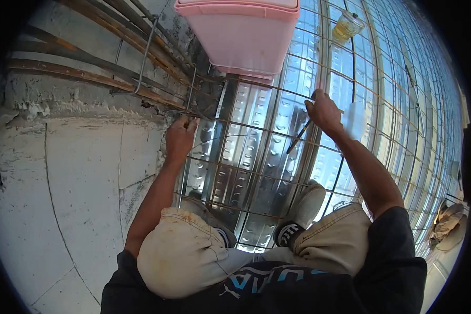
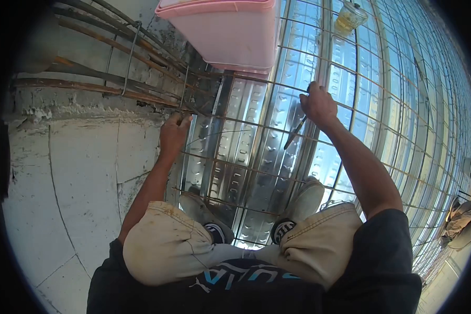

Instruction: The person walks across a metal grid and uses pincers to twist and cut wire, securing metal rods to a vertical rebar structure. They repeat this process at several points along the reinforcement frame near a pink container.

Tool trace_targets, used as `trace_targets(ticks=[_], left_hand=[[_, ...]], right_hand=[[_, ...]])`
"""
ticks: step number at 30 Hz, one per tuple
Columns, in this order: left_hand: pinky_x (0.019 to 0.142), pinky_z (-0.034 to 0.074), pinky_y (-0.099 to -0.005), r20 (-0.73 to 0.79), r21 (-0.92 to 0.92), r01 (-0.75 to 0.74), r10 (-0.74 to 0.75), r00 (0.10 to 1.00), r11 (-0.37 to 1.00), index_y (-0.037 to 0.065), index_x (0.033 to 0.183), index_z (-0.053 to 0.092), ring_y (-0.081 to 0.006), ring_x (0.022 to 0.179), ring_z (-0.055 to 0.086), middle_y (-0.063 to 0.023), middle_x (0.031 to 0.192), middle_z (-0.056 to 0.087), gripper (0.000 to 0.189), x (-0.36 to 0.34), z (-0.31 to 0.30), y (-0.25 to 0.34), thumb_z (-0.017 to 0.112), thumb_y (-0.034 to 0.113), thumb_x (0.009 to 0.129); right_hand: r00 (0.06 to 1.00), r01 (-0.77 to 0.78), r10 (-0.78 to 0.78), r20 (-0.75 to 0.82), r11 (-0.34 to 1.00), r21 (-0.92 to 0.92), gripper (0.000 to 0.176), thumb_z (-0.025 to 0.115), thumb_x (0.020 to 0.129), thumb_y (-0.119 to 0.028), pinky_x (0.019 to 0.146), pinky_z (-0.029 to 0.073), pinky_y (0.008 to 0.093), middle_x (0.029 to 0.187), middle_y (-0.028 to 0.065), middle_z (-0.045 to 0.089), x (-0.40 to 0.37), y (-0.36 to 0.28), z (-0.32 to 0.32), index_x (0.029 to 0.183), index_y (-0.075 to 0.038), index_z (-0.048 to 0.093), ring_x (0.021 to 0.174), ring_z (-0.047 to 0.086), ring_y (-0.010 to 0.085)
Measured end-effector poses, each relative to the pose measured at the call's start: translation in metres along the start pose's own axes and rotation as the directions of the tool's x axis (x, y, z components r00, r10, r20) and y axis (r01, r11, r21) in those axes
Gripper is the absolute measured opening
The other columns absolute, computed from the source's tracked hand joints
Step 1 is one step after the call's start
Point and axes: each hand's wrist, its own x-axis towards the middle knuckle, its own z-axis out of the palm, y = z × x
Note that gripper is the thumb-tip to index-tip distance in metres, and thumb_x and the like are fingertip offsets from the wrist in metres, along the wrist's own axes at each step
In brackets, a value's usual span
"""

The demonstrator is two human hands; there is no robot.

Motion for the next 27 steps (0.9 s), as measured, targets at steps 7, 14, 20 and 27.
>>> trace_targets(ticks=[7, 14, 20, 27], left_hand=[[0.07, 0.049, -0.046, 0.078, 0.08, 0.025, -0.031, 0.997, 0.996, 0.0, 0.09, 0.065, -0.0398, 0.077, 0.064, -0.021, 0.081, 0.066, 0.037, 0.003, -0.005, 0.003, 0.067, 0.037, 0.09], [0.075, 0.051, -0.035, -0.112, -0.245, -0.032, 0.004, 0.994, 0.969, 0.001, 0.099, 0.068, -0.0232, 0.079, 0.065, -0.0103, 0.087, 0.067, 0.028, -0.003, -0.027, -0.012, 0.066, 0.028, 0.092], [0.08, 0.054, -0.035, 0.122, -0.756, 0.261, -0.261, 0.957, 0.601, 0.007, 0.11, 0.058, -0.0191, 0.087, 0.064, -0.0047, 0.1, 0.063, 0.023, 0.009, -0.016, -0.016, 0.066, 0.021, 0.094], [0.087, 0.056, -0.0408, 0.555, -0.831, 0.524, -0.224, 0.801, -0.187, 0.007, 0.102, 0.058, -0.0247, 0.097, 0.065, -0.007, 0.101, 0.063, 0.016, 0.006, 0.006, -0.021, 0.067, 0.015, 0.092]], right_hand=[[0.981, 0.002, -0.012, 0.193, 0.999, 0.051, 0.04, 0.06, 0.091, -0.037, 0.082, 0.048, 0.0512, 0.104, 0.025, 0.064, -0.01, 0.117, 0.05, 0.104, 0.001, 0.057, 0.097, 0.064, 0.04], [0.956, -0.073, -0.138, 0.259, 0.744, 0.664, 0.05, 0.048, 0.099, -0.045, 0.079, 0.048, 0.0419, 0.1, 0.0157, 0.063, -0.025, 0.033, 0.042, 0.107, 0.003, 0.058, 0.097, 0.062, 0.028], [0.938, -0.153, -0.176, 0.298, 0.562, 0.813, 0.063, 0.047, 0.097, -0.056, 0.091, 0.047, 0.0439, 0.112, 0.0211, 0.063, -0.03, -0.009, 0.065, 0.118, 0.003, 0.057, 0.108, 0.059, 0.0292], [0.891, 0.263, -0.388, 0.235, 0.864, 0.431, 0.037, 0.061, 0.094, -0.035, 0.081, 0.043, 0.0437, 0.091, 0.0182, 0.054, -0.034, -0.069, 0.05, 0.094, 0.0, 0.052, 0.089, 0.054, 0.0275]])
